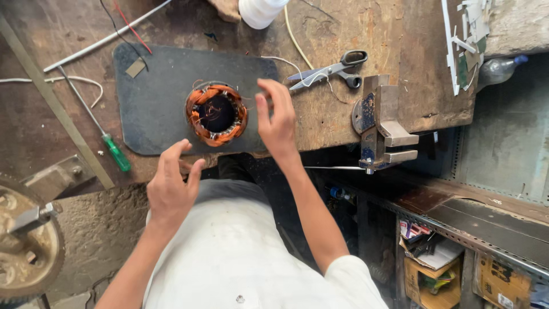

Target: The person ties white string around the copper windings of a motor stator to secure them. They repeatedly wrap and knot the string, then use scissors to trim the excess. The work is performed on a cluttered workbench with tools visible.

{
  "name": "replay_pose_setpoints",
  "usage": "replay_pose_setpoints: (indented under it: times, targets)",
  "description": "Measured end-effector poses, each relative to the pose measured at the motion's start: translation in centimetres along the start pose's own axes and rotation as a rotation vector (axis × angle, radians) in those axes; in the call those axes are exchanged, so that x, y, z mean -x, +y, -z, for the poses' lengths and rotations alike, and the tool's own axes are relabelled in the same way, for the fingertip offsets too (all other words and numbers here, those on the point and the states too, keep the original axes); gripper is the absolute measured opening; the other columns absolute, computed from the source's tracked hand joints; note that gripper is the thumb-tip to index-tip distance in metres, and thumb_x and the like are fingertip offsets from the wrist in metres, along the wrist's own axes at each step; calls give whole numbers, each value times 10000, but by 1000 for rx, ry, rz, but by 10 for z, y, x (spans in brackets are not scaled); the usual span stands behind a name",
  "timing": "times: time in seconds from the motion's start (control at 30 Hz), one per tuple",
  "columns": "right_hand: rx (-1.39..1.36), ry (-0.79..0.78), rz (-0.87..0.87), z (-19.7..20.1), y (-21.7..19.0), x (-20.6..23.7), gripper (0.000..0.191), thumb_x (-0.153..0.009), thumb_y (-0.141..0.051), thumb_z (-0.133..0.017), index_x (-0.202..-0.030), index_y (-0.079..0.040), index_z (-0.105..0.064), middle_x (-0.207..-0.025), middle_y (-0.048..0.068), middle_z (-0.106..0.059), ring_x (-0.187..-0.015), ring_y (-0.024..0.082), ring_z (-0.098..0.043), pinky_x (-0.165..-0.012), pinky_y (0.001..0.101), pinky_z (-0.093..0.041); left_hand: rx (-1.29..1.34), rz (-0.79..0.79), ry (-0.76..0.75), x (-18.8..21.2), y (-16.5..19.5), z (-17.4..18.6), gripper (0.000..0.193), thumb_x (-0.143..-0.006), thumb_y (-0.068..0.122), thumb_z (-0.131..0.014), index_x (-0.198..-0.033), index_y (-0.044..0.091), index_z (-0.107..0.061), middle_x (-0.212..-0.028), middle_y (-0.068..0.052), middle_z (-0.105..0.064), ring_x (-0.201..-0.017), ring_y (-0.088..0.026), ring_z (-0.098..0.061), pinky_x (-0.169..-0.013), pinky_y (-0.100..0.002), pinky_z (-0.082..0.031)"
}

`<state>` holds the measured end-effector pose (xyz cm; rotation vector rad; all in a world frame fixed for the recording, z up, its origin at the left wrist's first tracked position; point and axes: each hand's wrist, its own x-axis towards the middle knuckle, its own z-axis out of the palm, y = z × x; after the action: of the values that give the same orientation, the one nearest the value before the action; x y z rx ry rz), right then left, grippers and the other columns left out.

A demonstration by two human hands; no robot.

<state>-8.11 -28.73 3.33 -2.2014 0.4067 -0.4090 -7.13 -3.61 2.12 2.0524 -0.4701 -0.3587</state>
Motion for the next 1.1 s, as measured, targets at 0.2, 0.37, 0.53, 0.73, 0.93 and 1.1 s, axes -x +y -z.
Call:
replay_pose_setpoints:
  times: [0.2,0.37,0.53,0.73,0.93,1.1]
  targets:
    - [233,-174,263,-27,-32,57,541,-870,-280,-799,-1326,-56,-612,-1286,120,-659,-1004,286,-719,-802,345,-602,-544,-613,-238,-75,5,39,472,-806,261,-742,-1236,86,-657,-1307,-19,-666,-868,-194,-664,-729,-352,-565]
    - [200,-299,179,-19,-21,39,396,-853,-254,-825,-1210,-138,-697,-1206,26,-696,-953,247,-742,-813,330,-616,-525,-616,-189,-75,11,30,349,-853,242,-733,-1164,86,-716,-1196,14,-681,-891,-166,-656,-730,-323,-559]
    - [182,-298,289,-7,-10,43,349,-892,-204,-799,-1213,-120,-692,-1200,40,-689,-985,260,-733,-829,352,-612,-446,-544,-62,-56,5,9,343,-921,237,-733,-1208,52,-705,-1227,-16,-687,-907,-164,-635,-708,-310,-547]
    - [219,-199,266,-23,-11,46,247,-946,-145,-754,-1181,-108,-688,-1182,34,-702,-987,249,-745,-818,338,-621,-398,-442,-11,-56,1,-5,262,-915,184,-746,-1159,100,-705,-1183,24,-681,-909,-192,-639,-714,-314,-569]
    - [137,-235,168,-18,-22,50,311,-920,-198,-768,-1201,-90,-693,-1198,48,-693,-956,240,-743,-802,329,-624,-170,-361,-174,-60,7,12,277,-885,185,-738,-1131,69,-683,-1197,-13,-672,-972,-220,-667,-707,-368,-567]
    - [133,-189,40,-25,-18,53,239,-955,-230,-789,-1176,-148,-754,-1186,-12,-721,-962,181,-771,-818,299,-636,-142,-326,-152,-65,10,12,218,-909,212,-759,-1097,114,-708,-1149,14,-691,-938,-217,-674,-744,-363,-569]
